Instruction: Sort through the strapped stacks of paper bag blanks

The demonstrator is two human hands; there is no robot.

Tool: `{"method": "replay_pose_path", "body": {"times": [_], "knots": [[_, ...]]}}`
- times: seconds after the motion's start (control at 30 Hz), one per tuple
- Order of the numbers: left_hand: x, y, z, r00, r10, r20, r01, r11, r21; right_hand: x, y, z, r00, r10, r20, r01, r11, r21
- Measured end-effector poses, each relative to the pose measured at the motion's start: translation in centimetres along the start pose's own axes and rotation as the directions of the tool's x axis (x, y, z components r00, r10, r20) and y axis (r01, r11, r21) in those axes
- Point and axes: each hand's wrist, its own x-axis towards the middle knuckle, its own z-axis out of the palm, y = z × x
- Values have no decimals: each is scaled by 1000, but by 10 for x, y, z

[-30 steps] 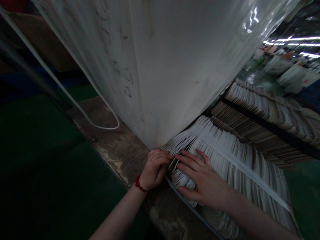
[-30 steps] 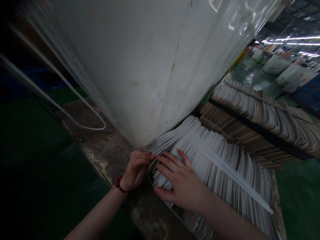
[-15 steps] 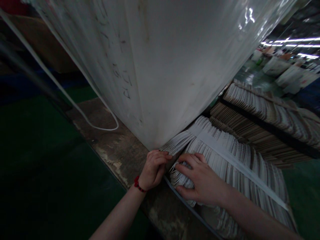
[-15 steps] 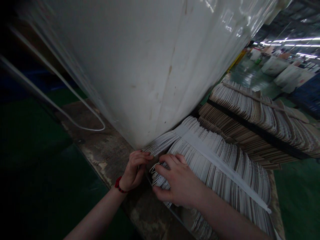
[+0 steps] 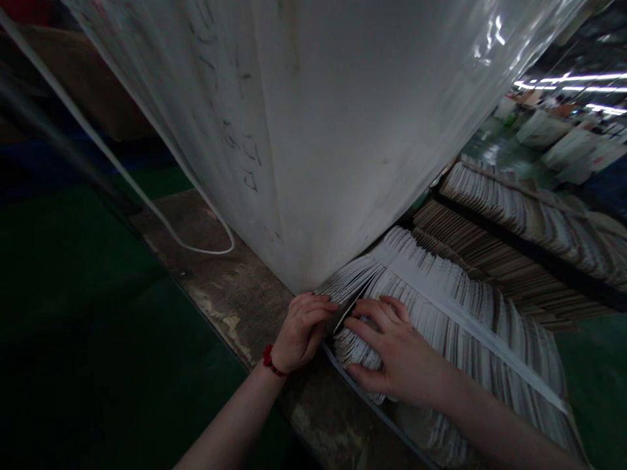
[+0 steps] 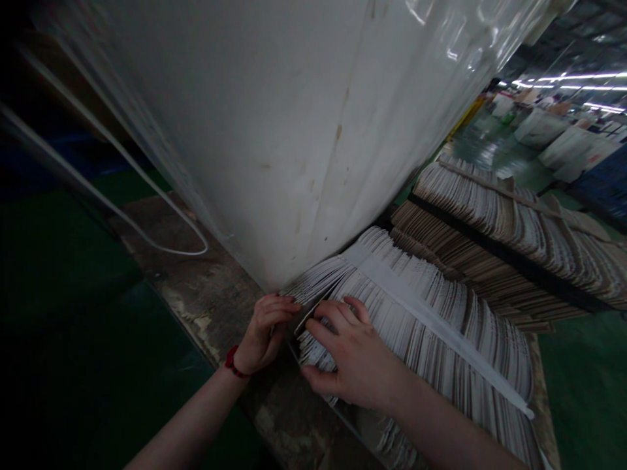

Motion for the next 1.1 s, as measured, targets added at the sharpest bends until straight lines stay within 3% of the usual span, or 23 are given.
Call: {"method": "replay_pose_path", "body": {"times": [0.63,1.1], "knots": [[4,4,-1,1000,-15,-19,15,1000,-17,-4,1,1,1000,-9,12,9,998,-56],[2,3,0,1000,-20,-20,20,1000,15,-2,-1,-3,999,3,44,-2,1000,-5]]}}
